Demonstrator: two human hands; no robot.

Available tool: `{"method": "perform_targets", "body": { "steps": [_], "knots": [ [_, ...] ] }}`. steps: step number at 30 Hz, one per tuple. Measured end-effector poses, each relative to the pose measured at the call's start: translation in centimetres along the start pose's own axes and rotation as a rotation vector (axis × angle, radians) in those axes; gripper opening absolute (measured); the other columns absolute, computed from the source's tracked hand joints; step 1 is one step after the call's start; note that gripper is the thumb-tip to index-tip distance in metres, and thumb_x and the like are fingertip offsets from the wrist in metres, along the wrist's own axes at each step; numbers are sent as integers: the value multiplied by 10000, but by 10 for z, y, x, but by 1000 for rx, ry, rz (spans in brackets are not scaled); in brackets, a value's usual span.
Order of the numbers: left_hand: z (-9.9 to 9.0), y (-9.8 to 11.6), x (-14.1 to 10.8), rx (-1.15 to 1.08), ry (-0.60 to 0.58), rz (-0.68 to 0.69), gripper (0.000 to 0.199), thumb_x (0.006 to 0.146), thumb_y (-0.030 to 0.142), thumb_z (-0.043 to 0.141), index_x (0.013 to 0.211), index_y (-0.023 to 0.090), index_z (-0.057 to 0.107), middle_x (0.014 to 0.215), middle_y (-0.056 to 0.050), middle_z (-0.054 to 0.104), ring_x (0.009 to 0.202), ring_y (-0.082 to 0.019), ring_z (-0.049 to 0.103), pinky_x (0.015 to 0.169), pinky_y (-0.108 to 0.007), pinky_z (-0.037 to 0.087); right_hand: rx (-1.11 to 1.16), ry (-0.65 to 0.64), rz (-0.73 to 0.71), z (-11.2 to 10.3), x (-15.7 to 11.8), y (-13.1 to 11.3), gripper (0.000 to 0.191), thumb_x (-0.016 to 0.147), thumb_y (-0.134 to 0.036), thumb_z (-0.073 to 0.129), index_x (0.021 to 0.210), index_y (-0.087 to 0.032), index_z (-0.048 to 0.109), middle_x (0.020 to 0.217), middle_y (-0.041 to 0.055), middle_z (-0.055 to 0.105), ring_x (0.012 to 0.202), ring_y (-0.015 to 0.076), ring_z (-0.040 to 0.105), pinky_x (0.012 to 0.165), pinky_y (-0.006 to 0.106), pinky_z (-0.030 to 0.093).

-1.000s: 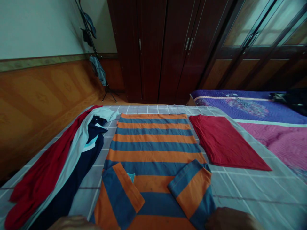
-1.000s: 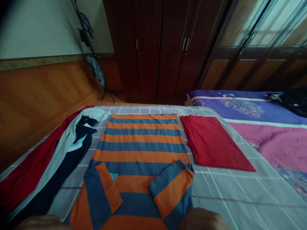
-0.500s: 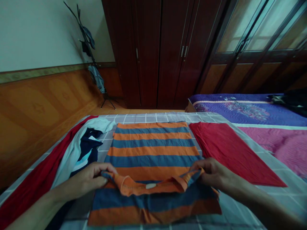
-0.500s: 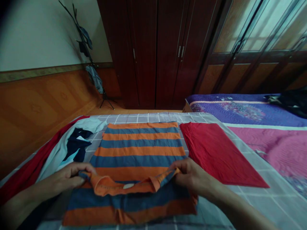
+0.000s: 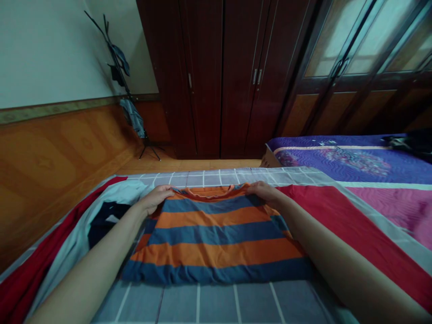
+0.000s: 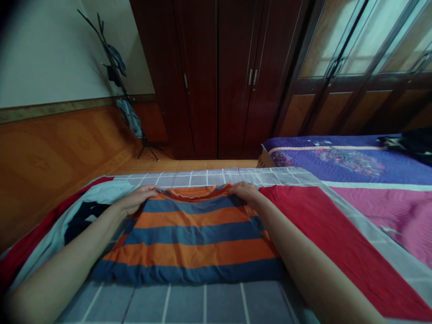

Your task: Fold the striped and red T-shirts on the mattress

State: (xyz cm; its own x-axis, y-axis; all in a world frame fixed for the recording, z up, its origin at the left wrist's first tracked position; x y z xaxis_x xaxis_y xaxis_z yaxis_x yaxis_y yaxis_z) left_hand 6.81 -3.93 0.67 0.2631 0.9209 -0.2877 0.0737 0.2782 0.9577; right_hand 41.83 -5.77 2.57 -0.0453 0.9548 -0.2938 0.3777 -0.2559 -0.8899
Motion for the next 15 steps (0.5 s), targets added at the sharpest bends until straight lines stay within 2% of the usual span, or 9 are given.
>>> {"method": "perform_targets", "body": {
  "steps": [4,8,11,15],
  "knots": [
    [-1,-15,8,33,79,59,279,638,226,649,906,154,612,754,-14,708,655,-179,672,643,-279,523,4,23,23,4,4,13,99,654,-252,615,654,-154,626,557,21,650,482,113,556,446,187,401],
    [-1,-16,7,115,114,89,275,681,237,606,944,157,607,763,-6,703,667,-184,669,621,-281,517,-47,16,24,5,6,14,171,703,-301,595,735,-153,675,638,24,686,543,133,595,490,202,429],
    [-1,-14,8,195,149,93,285,686,257,598,951,153,612,734,-6,696,643,-191,664,588,-282,506,-260,89,3,3,11,13,246,748,-350,553,761,-149,694,652,34,687,592,156,617,507,219,436],
    [-2,-12,10,259,142,105,340,677,275,602,990,140,600,751,-27,697,646,-197,657,583,-288,494,-502,215,-22,0,15,13,218,716,-346,575,699,-165,695,593,34,646,639,191,621,539,241,421]
  ]
}}
Point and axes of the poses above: each hand's wrist, its own x-axis towards the middle knuckle, its own z-axis out of the palm, y = z × x, the point moved 3 cm from there along x, towards the middle knuckle
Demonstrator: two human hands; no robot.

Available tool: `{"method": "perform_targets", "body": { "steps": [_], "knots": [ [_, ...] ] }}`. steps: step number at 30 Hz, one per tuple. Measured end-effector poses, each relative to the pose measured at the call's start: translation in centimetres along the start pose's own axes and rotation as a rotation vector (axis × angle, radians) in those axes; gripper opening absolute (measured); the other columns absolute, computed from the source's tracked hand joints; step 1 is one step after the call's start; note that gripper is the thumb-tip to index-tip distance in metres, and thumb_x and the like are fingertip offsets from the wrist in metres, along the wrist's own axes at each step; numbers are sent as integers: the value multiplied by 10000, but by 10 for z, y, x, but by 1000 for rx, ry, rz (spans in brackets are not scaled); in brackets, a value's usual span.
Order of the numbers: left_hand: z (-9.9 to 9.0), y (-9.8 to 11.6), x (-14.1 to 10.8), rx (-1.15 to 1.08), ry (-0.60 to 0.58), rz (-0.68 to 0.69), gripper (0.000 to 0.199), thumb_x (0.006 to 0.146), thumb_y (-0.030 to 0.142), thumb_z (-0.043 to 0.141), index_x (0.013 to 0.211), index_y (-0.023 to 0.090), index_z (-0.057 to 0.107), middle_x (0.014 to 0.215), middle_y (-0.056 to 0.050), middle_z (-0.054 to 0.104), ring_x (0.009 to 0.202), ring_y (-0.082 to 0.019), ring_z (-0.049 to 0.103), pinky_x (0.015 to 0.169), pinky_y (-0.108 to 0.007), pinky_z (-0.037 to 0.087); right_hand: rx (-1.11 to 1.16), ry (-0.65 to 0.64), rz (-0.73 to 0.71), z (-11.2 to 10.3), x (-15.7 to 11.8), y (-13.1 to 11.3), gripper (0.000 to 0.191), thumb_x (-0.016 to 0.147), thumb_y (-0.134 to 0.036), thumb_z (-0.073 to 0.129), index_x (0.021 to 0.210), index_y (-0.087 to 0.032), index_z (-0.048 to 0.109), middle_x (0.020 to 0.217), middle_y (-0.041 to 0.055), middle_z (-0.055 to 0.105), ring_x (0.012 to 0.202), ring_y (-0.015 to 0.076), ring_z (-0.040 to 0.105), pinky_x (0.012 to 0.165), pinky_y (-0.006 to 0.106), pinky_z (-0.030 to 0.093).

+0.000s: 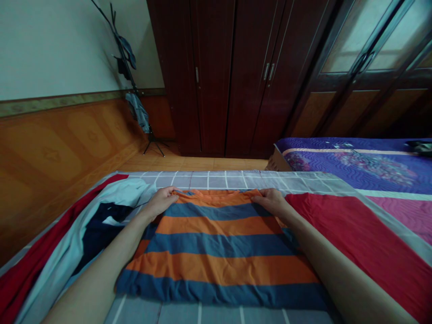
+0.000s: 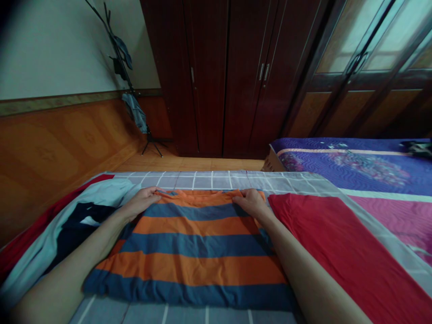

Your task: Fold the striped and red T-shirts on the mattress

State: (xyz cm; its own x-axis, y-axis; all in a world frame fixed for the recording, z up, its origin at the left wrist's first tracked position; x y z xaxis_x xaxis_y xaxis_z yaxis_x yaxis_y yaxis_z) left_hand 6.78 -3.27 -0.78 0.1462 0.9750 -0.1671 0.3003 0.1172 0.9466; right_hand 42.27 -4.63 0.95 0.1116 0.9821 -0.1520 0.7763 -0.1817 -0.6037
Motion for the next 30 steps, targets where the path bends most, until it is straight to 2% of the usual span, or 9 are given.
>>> {"method": "perform_targets", "body": {
  "steps": [5,9,14,16,19,22,25,28,30],
  "knots": [
    [-6,-1,1,165,32,61,395,678,328,629,1022,140,574,742,-17,661,643,-181,625,547,-259,457,-294,131,-10,-2,-6,-3,248,738,-390,546,764,-201,706,791,101,686,817,278,643,634,309,439],
    [-12,5,-17,192,74,63,517,703,406,642,1121,128,519,723,-1,616,624,-154,593,524,-235,423,-436,148,-64,0,-13,-7,320,814,-422,480,902,-214,707,904,130,693,890,304,646,672,343,456],
    [-22,15,-77,276,58,-69,627,720,466,631,1213,131,438,688,25,579,517,-135,553,452,-227,392,-537,196,-133,-7,-19,-11,398,855,-466,456,1027,-169,657,927,160,683,886,329,644,668,372,463],
    [-25,14,-107,272,64,-76,630,732,467,625,1231,143,418,685,29,582,546,-149,578,482,-237,415,-594,238,-231,-13,-27,-19,407,864,-424,466,1112,-134,608,958,174,674,893,324,639,685,377,469],
    [-26,3,-149,245,88,-28,566,775,466,591,1218,150,435,742,1,622,706,-192,632,596,-268,458,-596,245,-460,-14,-51,-44,416,845,-346,511,1181,-106,562,1055,174,647,972,310,611,781,386,472],
    [-23,-14,-176,181,98,-8,521,806,474,557,1189,139,445,830,-39,656,805,-215,641,689,-300,467,-469,169,-677,-1,-82,-77,444,842,-340,519,1234,-133,536,1171,149,607,1079,285,565,887,376,450],
    [-23,-26,-187,94,102,-4,517,789,485,582,1157,144,454,887,-60,666,844,-223,643,732,-311,464,-370,63,-805,27,-102,-103,426,870,-376,491,1238,-167,538,1239,126,576,1132,258,538,940,355,426],
    [-21,-29,-190,75,50,34,435,789,466,592,1085,160,504,923,-57,658,879,-215,626,752,-301,455,-450,31,-792,55,-97,-105,419,886,-390,475,1224,-155,554,1279,146,545,1172,279,506,970,384,397],
    [-20,-28,-191,145,73,47,337,787,467,584,919,158,553,841,-32,636,818,-199,604,710,-282,442,-527,67,-724,68,-84,-93,438,900,-411,449,1226,-142,560,1302,167,523,1198,306,479,979,417,381]
  ]
}}
Point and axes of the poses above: each hand's wrist, its own x-axis towards the middle knuckle, its own z-axis out of the palm, y = z × x, the point moved 3 cm from there along x, towards the middle knuckle
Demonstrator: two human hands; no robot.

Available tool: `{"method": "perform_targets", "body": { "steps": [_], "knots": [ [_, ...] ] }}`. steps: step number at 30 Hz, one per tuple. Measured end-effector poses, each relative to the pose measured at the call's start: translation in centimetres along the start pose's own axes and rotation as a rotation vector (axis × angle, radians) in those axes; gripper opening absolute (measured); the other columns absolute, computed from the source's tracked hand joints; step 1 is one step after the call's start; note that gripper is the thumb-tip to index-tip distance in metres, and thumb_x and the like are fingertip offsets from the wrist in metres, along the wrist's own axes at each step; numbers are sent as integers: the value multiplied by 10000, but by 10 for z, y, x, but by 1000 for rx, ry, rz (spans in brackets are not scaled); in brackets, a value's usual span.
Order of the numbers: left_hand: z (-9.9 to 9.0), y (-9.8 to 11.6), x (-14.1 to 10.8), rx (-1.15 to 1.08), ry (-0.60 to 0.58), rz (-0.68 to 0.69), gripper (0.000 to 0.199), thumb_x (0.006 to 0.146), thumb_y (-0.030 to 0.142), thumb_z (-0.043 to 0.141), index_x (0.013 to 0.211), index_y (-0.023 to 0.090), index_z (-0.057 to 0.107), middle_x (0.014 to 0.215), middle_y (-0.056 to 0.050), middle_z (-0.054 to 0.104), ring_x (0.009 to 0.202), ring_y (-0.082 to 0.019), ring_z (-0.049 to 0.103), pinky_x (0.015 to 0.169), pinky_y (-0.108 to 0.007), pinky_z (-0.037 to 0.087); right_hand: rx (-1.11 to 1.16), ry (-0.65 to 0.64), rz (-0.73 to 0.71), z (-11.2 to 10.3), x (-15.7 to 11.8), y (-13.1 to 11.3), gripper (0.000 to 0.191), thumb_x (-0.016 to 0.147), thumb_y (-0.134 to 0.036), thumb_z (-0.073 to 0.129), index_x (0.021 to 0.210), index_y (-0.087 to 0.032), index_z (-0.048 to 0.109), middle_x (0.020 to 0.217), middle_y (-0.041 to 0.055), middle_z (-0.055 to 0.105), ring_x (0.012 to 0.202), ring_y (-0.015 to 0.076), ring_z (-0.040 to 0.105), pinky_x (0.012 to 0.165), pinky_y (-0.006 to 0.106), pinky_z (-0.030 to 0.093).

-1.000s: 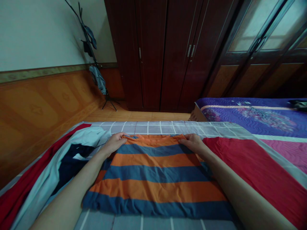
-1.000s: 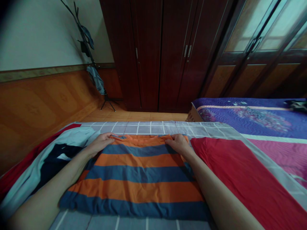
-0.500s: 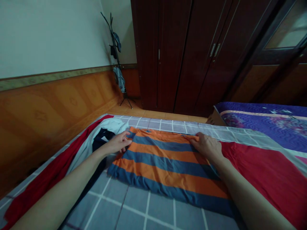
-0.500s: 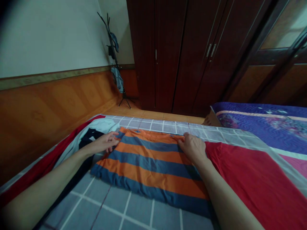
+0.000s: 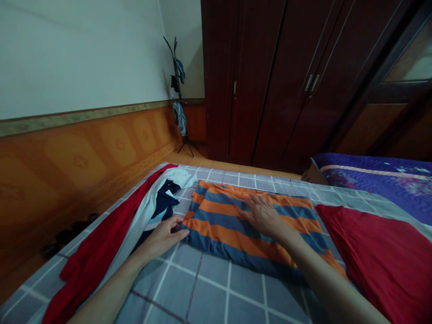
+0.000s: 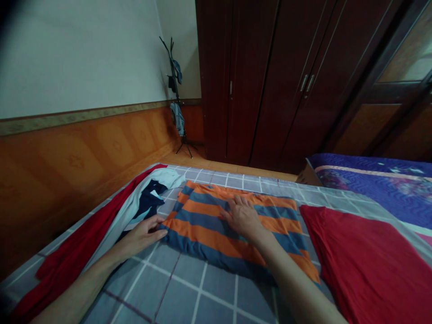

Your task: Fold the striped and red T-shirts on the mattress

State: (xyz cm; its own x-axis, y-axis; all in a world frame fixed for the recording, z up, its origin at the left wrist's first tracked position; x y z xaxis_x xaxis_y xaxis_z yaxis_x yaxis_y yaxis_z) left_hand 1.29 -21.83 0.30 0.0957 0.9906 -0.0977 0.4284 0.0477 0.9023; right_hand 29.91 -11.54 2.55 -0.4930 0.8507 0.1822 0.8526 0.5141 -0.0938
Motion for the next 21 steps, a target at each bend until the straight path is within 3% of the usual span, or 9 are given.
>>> {"method": "perform_targets", "body": {
  "steps": [3,8,12,14,18,21],
  "knots": [
    [-3,4,-3,31,68,-31,350,785,507,553,717,165,518,699,5,560,702,-171,551,637,-265,412,-74,42,82,24,-1,22,513,916,-457,403,1284,-121,520,1354,184,476,1267,329,406,1014,456,337],
    [-16,13,-10,-234,-58,-60,345,820,508,528,881,169,530,846,-13,594,828,-178,566,730,-270,427,-117,102,76,40,-6,35,577,918,-513,361,1345,-140,465,1398,157,442,1314,321,345,1046,468,294],
    [-25,10,-11,25,-60,-68,329,788,493,559,751,169,516,740,17,561,713,-152,538,638,-241,405,-137,103,72,39,-6,33,592,915,-529,359,1337,-131,477,1394,151,448,1299,323,361,1039,455,302],
    [-26,10,-10,78,-61,-46,297,806,462,535,800,165,548,777,7,589,739,-159,561,647,-240,414,-147,105,73,40,-6,33,589,917,-521,362,1335,-123,480,1394,155,446,1301,326,356,1044,451,292],
    [-30,15,4,173,107,26,261,824,400,498,891,166,592,816,-21,640,764,-182,601,665,-253,439,-144,99,85,42,-6,34,583,917,-521,364,1336,-132,475,1402,157,437,1307,327,347,1042,456,285],
    [-29,21,34,242,185,62,214,800,327,491,871,165,611,793,-28,652,709,-176,610,648,-257,447,-135,92,89,40,-7,33,581,916,-518,373,1332,-126,478,1403,166,433,1308,332,346,1041,461,282]
  ]
}}
Point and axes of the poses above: each hand's wrist, its own x-axis towards the middle knuckle, its own z-axis out of the palm, y = z × x, the point moved 3 cm from there along x, towards the middle knuckle
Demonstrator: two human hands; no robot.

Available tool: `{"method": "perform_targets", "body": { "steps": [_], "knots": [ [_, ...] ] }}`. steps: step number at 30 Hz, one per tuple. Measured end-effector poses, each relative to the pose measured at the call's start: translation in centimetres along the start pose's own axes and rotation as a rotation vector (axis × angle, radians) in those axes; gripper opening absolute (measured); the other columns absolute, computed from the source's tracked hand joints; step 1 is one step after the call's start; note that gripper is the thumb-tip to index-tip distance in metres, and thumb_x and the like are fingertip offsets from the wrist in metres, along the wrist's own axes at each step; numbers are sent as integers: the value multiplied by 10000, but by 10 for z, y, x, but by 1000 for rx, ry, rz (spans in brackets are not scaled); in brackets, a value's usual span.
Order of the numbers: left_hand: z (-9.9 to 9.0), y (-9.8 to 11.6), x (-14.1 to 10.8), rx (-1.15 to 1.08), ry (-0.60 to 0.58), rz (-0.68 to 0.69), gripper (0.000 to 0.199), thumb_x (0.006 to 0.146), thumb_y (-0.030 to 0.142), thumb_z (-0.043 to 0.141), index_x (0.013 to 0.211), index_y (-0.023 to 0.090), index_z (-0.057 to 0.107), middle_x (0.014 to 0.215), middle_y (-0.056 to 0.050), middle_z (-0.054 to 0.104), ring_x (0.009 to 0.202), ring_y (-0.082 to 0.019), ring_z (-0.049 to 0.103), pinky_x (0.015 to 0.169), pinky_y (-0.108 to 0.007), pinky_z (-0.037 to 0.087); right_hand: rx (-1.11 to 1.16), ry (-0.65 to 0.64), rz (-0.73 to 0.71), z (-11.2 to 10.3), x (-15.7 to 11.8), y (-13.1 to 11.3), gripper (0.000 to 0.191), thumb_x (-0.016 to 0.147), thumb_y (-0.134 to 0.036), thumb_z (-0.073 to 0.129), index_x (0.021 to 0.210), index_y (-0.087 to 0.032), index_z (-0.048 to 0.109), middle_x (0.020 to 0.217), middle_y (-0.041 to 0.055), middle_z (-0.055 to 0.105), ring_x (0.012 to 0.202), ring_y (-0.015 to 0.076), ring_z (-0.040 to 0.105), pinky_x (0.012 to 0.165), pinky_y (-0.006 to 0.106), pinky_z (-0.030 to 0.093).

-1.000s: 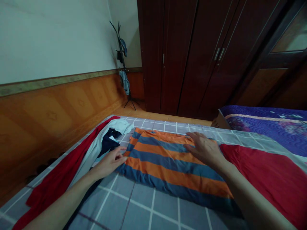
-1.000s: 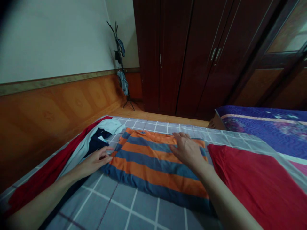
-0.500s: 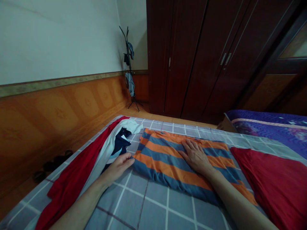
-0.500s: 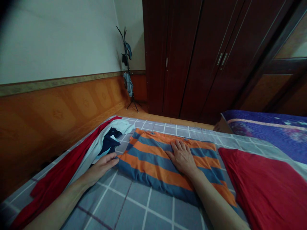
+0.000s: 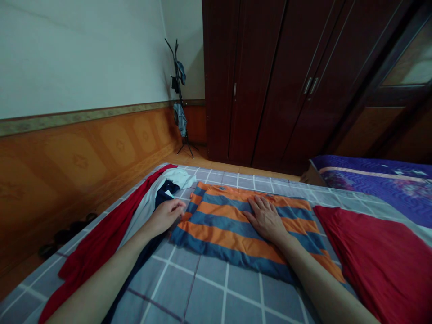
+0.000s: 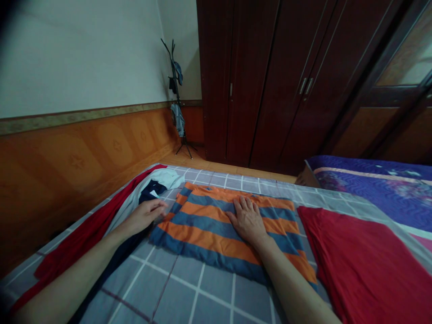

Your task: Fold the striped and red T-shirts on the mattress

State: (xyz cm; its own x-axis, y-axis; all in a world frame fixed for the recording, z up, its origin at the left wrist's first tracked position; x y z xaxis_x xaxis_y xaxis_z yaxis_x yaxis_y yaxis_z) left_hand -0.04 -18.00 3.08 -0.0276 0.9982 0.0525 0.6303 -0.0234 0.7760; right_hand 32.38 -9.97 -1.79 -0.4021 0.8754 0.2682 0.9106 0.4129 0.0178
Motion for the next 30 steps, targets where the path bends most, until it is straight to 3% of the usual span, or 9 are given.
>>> {"method": "perform_targets", "body": {
  "steps": [5,9,13,18,23,30],
  "knots": [
    [31,5,57,65,7,-55,179,782,245,450,825,155,599,759,-42,649,570,-145,587,541,-236,421,23,0,-6,-8,-2,-2,566,924,-490,376,1331,-110,480,1396,182,437,1302,336,355,1041,467,280],
    [55,10,75,212,-15,-29,143,756,225,516,629,176,560,661,-24,613,636,-161,571,574,-236,384,39,0,8,-7,-3,-2,564,924,-502,367,1330,-128,484,1394,165,444,1297,334,358,1031,467,294],
    [65,11,75,363,-6,-62,211,810,306,508,641,184,538,665,-16,604,653,-172,568,565,-244,356,54,13,13,-6,-2,-2,555,917,-499,396,1323,-134,493,1386,160,452,1289,329,362,1033,472,291],
    [64,8,71,535,64,-102,177,888,320,437,829,189,540,808,-31,642,780,-182,612,645,-252,387,68,18,21,-5,-2,-2,552,913,-491,412,1317,-124,501,1382,164,455,1288,333,361,1036,473,290],
    [67,12,63,676,71,-83,202,898,353,453,966,186,544,876,-85,669,840,-255,651,678,-316,433,77,14,15,-4,0,0,541,910,-481,419,1319,-137,501,1388,151,453,1287,325,366,1040,477,290],
    [59,15,55,782,96,-39,297,930,407,411,1006,168,570,921,-130,688,894,-304,659,744,-384,472,67,29,15,-2,-1,1,514,917,-449,414,1311,-134,512,1376,156,467,1289,307,376,1041,462,303]
  ]
}}
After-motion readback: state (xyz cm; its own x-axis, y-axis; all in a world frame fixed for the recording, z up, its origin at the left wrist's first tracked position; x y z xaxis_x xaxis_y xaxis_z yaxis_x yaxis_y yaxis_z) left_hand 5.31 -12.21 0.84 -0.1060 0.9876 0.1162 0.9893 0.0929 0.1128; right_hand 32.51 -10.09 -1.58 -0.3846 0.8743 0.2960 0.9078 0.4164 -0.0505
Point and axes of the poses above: each hand's wrist, its own x-axis towards the middle knuckle, its own z-axis out of the palm, y = z × x, the point moved 3 cm from there along x, towards the middle knuckle
